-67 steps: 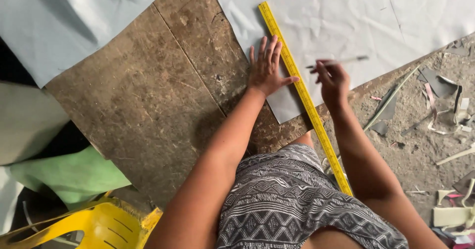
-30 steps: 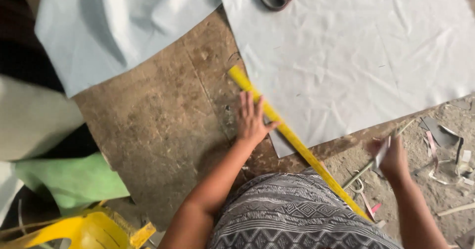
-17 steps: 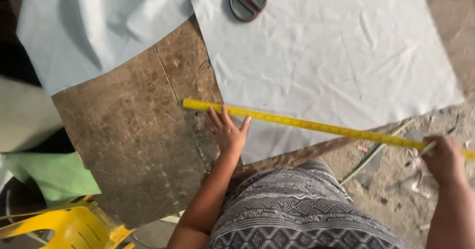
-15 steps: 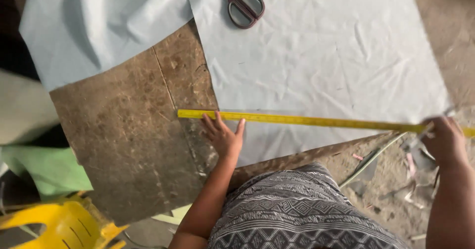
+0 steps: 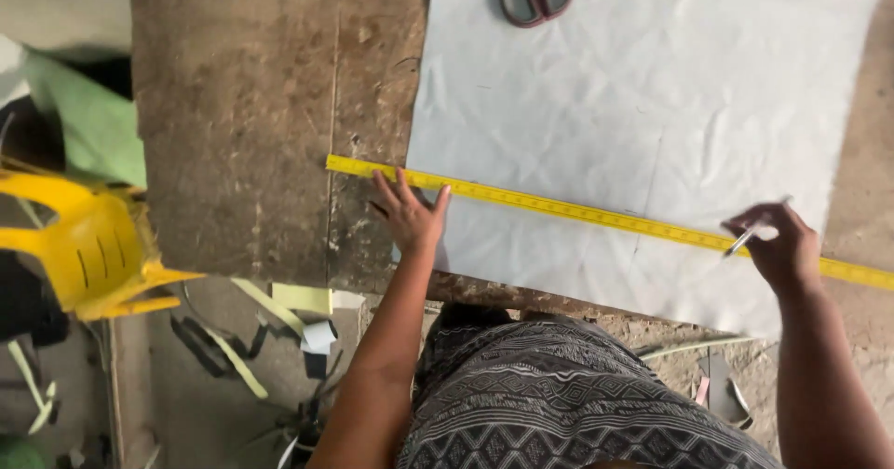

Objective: Measuring, marking, and cutting fabric for upholstery on a workbench.

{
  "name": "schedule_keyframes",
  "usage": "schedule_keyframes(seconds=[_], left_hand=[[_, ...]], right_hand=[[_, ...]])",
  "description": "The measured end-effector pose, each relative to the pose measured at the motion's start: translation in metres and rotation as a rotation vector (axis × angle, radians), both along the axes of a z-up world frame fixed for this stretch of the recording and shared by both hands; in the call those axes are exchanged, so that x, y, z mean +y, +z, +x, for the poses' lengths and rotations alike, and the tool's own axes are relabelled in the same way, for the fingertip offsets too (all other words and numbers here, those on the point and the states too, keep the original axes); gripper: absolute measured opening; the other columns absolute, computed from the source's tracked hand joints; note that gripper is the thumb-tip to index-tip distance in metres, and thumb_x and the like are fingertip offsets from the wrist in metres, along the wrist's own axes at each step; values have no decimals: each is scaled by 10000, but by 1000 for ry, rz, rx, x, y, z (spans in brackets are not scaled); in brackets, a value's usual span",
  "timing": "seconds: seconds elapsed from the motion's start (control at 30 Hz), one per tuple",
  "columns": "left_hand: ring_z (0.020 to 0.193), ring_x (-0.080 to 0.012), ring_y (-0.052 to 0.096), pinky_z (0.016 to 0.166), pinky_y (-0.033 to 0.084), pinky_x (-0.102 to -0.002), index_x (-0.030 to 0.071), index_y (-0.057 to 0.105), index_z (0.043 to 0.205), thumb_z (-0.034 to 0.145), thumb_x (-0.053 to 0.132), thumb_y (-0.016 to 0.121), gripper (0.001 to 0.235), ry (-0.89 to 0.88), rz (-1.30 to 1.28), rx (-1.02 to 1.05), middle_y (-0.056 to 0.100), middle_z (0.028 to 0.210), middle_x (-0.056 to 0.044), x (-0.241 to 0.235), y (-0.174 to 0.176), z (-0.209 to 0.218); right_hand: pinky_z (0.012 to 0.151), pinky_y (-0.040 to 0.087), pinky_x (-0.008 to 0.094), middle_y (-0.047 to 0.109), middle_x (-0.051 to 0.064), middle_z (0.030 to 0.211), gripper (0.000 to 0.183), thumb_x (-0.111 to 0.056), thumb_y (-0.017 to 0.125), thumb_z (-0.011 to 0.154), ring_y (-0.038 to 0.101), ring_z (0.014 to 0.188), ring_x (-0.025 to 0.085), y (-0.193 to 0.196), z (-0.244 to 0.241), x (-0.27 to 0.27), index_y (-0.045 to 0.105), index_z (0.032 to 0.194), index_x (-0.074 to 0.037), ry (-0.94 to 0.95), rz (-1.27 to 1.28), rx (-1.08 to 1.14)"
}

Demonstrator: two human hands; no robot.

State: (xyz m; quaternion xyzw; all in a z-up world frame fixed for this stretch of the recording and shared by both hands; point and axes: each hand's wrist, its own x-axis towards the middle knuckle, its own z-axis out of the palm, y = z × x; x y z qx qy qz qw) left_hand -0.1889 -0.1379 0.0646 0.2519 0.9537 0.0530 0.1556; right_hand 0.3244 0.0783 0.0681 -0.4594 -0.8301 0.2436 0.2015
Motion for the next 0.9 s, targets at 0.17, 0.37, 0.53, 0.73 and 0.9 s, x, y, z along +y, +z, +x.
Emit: schedule_keyframes(seconds=[0.17, 0.37, 0.53, 0.73, 0.9], left_hand=[[1580, -428, 91, 1204, 53, -684, 99, 237, 1620, 909, 791, 531, 1034, -132, 197, 78, 3, 1700, -243, -6, -4, 3], [1582, -408, 70, 1195, 37, -685, 128, 271, 1594, 872, 766, 621, 1025, -108, 201, 59, 41, 1701, -219, -6, -11, 2], [1554, -437, 158, 1179, 112, -692, 121, 306, 1554, 830, 702, 729, 1020, -141, 269, 166, 152, 1664, -246, -9, -24, 0], [1547, -440, 150, 1180, 124, -681, 114, 324, 1532, 804, 751, 720, 1046, -153, 317, 244, 131, 1653, -242, -11, -30, 1], [1571, -384, 80, 1251, 39, -634, 189, 304, 1586, 782, 854, 595, 1083, -102, 172, 151, 113, 1682, -156, -9, -22, -1]], right_hand=[[944, 504, 526, 721, 179, 1157, 267, 2, 517, 1022, 678, 1037, 426, -20, -182, 0, 697, 1209, -59, 168, -431, 268], [848, 589, 453, 758, 150, 1003, 122, -88, 734, 971, 742, 961, 359, -7, -408, -55, 744, 1086, -49, 529, -489, 525], [805, 579, 462, 737, 113, 954, 146, -262, 727, 958, 716, 897, 352, -54, -445, -72, 734, 1056, -154, 484, -496, 317], [822, 545, 525, 731, 209, 922, 128, -59, 647, 916, 682, 888, 446, -28, -232, -23, 730, 997, -5, 630, -342, 276], [975, 516, 407, 740, 140, 1164, 296, -243, 626, 1012, 682, 1083, 293, -3, -31, -32, 745, 1225, -75, 134, -353, -111]])
